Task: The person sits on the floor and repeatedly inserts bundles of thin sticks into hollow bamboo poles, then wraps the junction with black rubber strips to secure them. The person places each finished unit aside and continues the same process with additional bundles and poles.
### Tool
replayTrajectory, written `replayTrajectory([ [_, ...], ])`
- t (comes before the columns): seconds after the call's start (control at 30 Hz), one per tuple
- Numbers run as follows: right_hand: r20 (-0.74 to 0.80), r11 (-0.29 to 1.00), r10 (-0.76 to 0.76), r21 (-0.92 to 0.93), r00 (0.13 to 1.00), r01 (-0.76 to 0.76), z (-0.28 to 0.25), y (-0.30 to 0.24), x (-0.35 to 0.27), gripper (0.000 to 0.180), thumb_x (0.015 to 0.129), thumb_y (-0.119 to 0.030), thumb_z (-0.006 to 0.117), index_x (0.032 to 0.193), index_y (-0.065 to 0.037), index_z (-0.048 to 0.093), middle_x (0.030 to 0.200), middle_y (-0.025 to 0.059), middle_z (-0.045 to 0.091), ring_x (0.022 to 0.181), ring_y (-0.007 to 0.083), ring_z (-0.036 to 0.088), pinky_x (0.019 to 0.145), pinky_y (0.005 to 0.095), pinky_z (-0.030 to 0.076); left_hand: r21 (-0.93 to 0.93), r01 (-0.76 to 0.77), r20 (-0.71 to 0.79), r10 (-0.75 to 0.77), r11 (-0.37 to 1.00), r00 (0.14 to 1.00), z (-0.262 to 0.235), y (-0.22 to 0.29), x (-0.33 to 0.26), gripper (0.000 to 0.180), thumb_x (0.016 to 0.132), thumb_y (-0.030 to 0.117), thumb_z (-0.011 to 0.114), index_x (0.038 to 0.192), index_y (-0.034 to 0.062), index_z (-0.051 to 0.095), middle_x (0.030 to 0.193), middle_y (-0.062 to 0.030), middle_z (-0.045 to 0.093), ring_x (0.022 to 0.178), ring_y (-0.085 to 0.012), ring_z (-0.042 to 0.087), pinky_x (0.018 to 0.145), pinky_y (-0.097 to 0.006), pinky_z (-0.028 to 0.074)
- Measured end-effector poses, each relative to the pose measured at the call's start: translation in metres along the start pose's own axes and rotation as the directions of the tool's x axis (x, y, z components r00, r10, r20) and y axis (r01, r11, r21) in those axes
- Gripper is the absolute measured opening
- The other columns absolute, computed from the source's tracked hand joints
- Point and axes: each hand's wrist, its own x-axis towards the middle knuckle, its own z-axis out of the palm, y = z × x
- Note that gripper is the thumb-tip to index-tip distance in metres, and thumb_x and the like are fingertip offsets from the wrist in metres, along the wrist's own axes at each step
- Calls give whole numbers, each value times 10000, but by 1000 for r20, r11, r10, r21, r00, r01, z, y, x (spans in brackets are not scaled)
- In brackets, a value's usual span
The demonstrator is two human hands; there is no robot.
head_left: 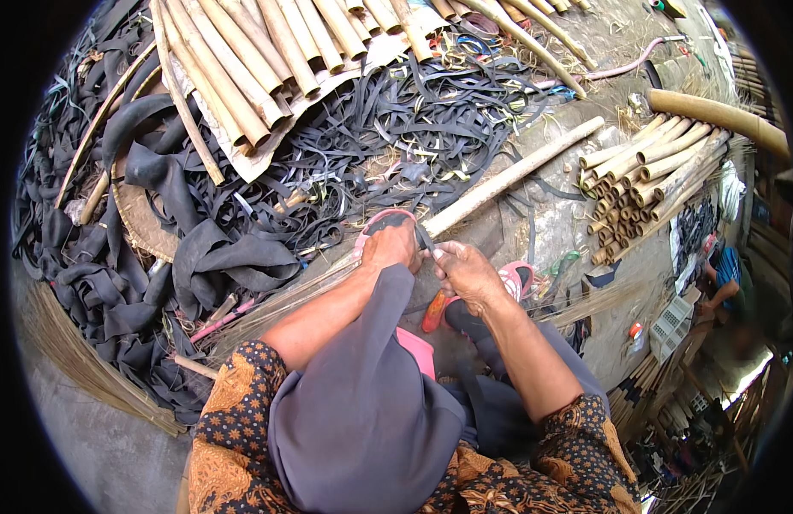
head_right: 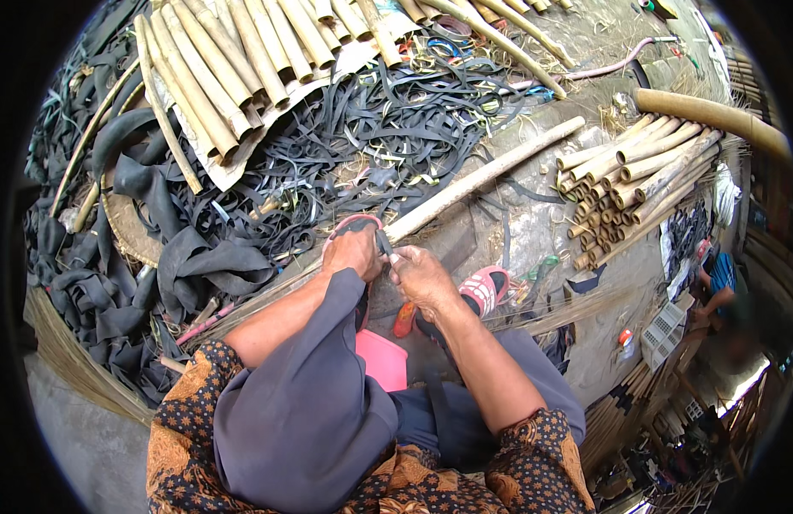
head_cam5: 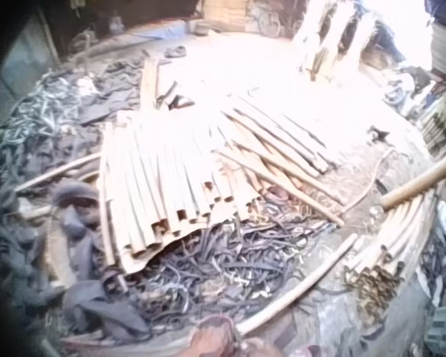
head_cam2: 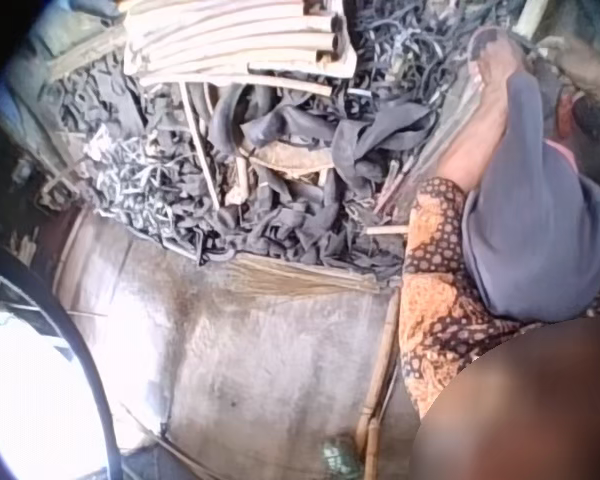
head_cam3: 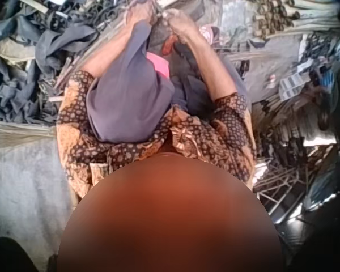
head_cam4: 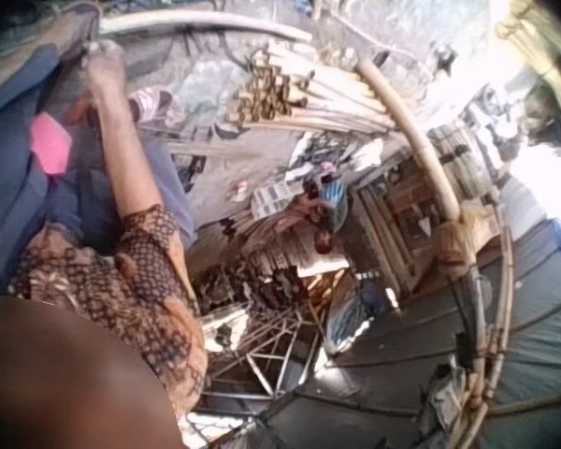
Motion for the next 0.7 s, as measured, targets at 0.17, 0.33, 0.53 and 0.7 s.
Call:
replayTrajectory([
  [0.17, -27, 944, -147, -304, 989, 132, 11, -8, -22, 317, 1103, -295, 459, 986, -63, 641, 702, -7, 520, 590, 99, 472, 525, 280, 391, 0, 41, -28, -41, 999, 999, 7, -4, 9, 431, 844, 227, 740, 1200, 10, 630, 1043, -288, 726, 1013, -422, 723, 863, -498, 582],
  [0.33, 139, 687, -553, -483, 822, 543, 26, 13, -83, 346, 1100, -290, 440, 949, -17, 589, 726, 109, 590, 634, 253, 584, 613, 385, 464, -20, -86, -12, 85, 996, 996, 8, -16, 20, 422, 819, 276, 815, 1146, 38, 691, 970, -252, 735, 953, -413, 731, 829, -484, 577],
  [0.53, 79, 718, -457, -555, 886, 420, 7, 71, -117, 272, 1087, -263, 473, 979, -36, 578, 811, 177, 637, 757, 386, 653, 678, 454, 503, -203, -223, -115, 203, 953, 972, -18, -14, 17, 322, 782, 296, 830, 949, 32, 754, 829, -237, 726, 814, -383, 736, 722, -451, 579],
  [0.7, -1, 644, -515, -660, 857, 386, -43, 107, -64, 232, 1061, -248, 475, 1039, -46, 588, 853, 236, 674, 845, 476, 668, 706, 560, 499, -475, -292, 17, 340, 830, 940, -50, -4, -8, 227, 777, 180, 753, 887, -11, 699, 682, -153, 677, 658, -200, 685, 633, -379, 543],
])
